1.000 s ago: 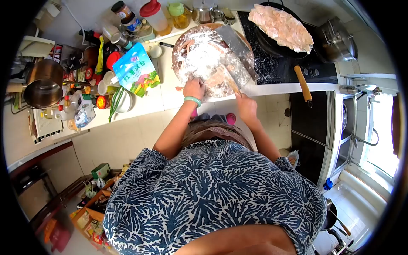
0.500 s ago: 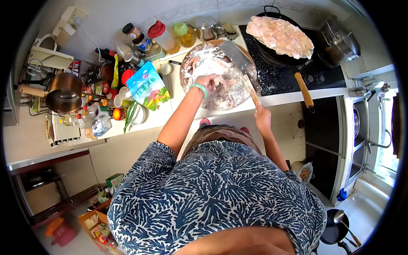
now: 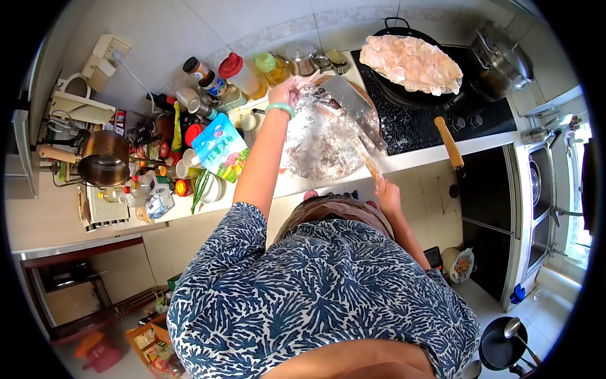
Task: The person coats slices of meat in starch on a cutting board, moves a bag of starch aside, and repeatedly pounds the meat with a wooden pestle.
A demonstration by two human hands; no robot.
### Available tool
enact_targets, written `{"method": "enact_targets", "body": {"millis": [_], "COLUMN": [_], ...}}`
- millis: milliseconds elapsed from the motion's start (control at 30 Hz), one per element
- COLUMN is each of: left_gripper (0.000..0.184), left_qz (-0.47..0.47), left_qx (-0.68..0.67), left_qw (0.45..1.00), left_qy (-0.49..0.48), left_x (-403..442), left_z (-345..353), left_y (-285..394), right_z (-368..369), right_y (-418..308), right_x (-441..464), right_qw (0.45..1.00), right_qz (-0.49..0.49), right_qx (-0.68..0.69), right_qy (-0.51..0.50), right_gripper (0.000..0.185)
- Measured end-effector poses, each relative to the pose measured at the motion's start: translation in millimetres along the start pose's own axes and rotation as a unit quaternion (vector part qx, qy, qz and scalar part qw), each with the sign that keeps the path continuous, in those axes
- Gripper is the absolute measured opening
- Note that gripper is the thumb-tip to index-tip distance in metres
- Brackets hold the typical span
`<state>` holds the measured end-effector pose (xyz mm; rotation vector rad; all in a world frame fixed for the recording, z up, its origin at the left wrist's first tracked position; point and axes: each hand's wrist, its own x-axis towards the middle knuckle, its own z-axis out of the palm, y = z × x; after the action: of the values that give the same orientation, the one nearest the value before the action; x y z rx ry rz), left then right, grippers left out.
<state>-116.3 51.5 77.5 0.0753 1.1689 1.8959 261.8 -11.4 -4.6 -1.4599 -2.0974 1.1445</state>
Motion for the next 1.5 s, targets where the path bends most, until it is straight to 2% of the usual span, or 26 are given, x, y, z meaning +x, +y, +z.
{"method": "enact_targets", "body": {"millis": [67, 100, 133, 167, 233, 267, 300, 400, 467, 567, 600, 667, 733, 800, 833, 933, 967, 1000, 1067, 1100, 1200, 1233, 1367, 1433, 1467, 1500], "left_gripper": [0.011, 0.017, 0.029, 0.034, 0.032, 0.031, 0.03, 0.034, 0.045, 0.068, 0.068, 0.081, 0.082, 0.074, 0.062, 0.055, 0.039, 0.039, 0.03, 0.023, 0.021, 0.016, 0.016, 0.014, 0.014, 0.012], "left_qz": [-0.021, -0.021, -0.04, 0.01, 0.059, 0.104, 0.217, 0.493, 0.47, 0.387, 0.382, 0.275, 0.287, 0.242, 0.327, 0.273, 0.327, 0.324, 0.323, 0.301, 0.351, 0.371, 0.431, 0.435, 0.435, 0.412], "left_qx": [0.092, 0.231, 0.301, 0.229, 0.302, 0.375, 0.444, 0.582, 0.647, 0.704, 0.702, 0.681, 0.683, 0.646, 0.6, 0.67, 0.682, 0.68, 0.684, 0.605, 0.531, 0.569, 0.538, 0.442, 0.439, 0.401], "left_qw": [0.995, 0.967, 0.946, 0.973, 0.951, 0.921, 0.868, 0.621, 0.54, 0.482, 0.479, 0.593, 0.58, 0.679, 0.684, 0.63, 0.564, 0.569, 0.552, 0.669, 0.734, 0.696, 0.698, 0.767, 0.769, 0.806], "left_qy": [0.012, 0.104, 0.113, -0.011, 0.012, 0.034, 0.054, 0.179, 0.265, 0.348, 0.362, 0.33, 0.34, 0.251, 0.257, 0.282, 0.331, 0.33, 0.351, 0.308, 0.236, 0.231, 0.196, 0.164, 0.16, 0.139], "left_x": [9.2, -4.1, -41.2, -34.1, -45.5, -51.0, -59.8, -93.9, -124.6, -131.1, -127.4, -118.0, -120.6, -125.7, -127.3, -143.8, -139.1, -139.7, -143.3, -141.0, -168.0, -187.3, -238.0, -250.7, -248.4, -246.2], "left_z": [-35.7, -40.3, -32.4, -75.4, -110.4, -124.4, -134.5, -149.3, -138.7, -163.3, -179.4, -205.7, -223.7, -233.6, -235.8, -218.8, -225.8, -221.3, -210.2, -214.6, -183.1, -166.9, -112.5, -93.0, -88.4, -83.9], "left_y": [-27.2, -36.2, -28.2, -52.0, -60.9, -60.4, -49.3, 17.6, 75.2, 111.2, 116.5, 112.6, 109.5, 102.6, 92.7, 91.2, 82.1, 78.2, 76.7, 74.6, 72.7, 74.3, 53.5, 50.5, 46.0, 40.8], "right_z": [-0.5, -0.9, -1.2, 1.1, 1.9, 1.5, 2.2, 9.2, 19.1, 28.5, 30.1, 28.1, 24.8, 15.4, 7.3, -7.6, -7.5, -5.2, 6.1, 14.7, 34.2, 41.1, 51.2, 56.9, 56.6, 54.7], "right_y": [-1.0, -2.0, -3.9, -6.5, -11.1, -13.8, -17.7, -27.8, -22.0, -15.6, -17.2, -8.5, -11.3, -21.4, -41.1, -77.4, -84.2, -87.9, -95.7, -100.7, -142.5, -163.9, -196.0, -202.6, -202.2, -201.0], "right_x": [0.3, 0.4, 1.0, 1.8, 7.0, 10.3, 15.2, 35.3, 46.7, 50.1, 50.5, 54.2, 56.4, 54.8, 49.1, 44.5, 46.8, 52.0, 61.9, 66.5, 69.8, 63.3, 44.5, 45.2, 47.5, 48.9], "right_qw": [1.0, 1.0, 1.0, 1.0, 0.996, 0.989, 0.988, 0.962, 0.957, 0.962, 0.961, 0.955, 0.954, 0.956, 0.944, 0.947, 0.958, 0.956, 0.948, 0.948, 0.939, 0.936, 0.928, 0.905, 0.906, 0.89], "right_qz": [-0.004, -0.007, -0.014, -0.023, -0.052, -0.077, -0.081, -0.086, -0.067, -0.072, -0.085, -0.136, -0.142, -0.069, -0.034, -0.053, -0.06, -0.059, -0.196, -0.245, -0.305, -0.308, -0.307, -0.317, -0.317, -0.238], "right_qx": [0.02, 0.017, 0.002, -0.014, -0.068, -0.122, -0.124, -0.253, -0.279, -0.259, -0.26, -0.252, -0.254, -0.281, -0.324, -0.314, -0.279, -0.286, -0.249, -0.201, -0.075, -0.052, 0.106, 0.209, 0.207, 0.294], "right_qy": [0.007, 0.003, 0.005, 0.01, 0.026, 0.045, 0.041, 0.052, 0.045, 0.051, 0.043, 0.081, 0.079, 0.042, 0.044, 0.049, 0.037, 0.037, 0.031, -0.008, -0.141, -0.161, -0.186, -0.192, -0.189, -0.255], "right_gripper": [0.054, 0.054, 0.051, 0.048, 0.045, 0.042, 0.042, 0.036, 0.032, 0.029, 0.029, 0.031, 0.035, 0.041, 0.046, 0.049, 0.049, 0.049, 0.046, 0.045, 0.049, 0.053, 0.066, 0.06, 0.06, 0.052]}}
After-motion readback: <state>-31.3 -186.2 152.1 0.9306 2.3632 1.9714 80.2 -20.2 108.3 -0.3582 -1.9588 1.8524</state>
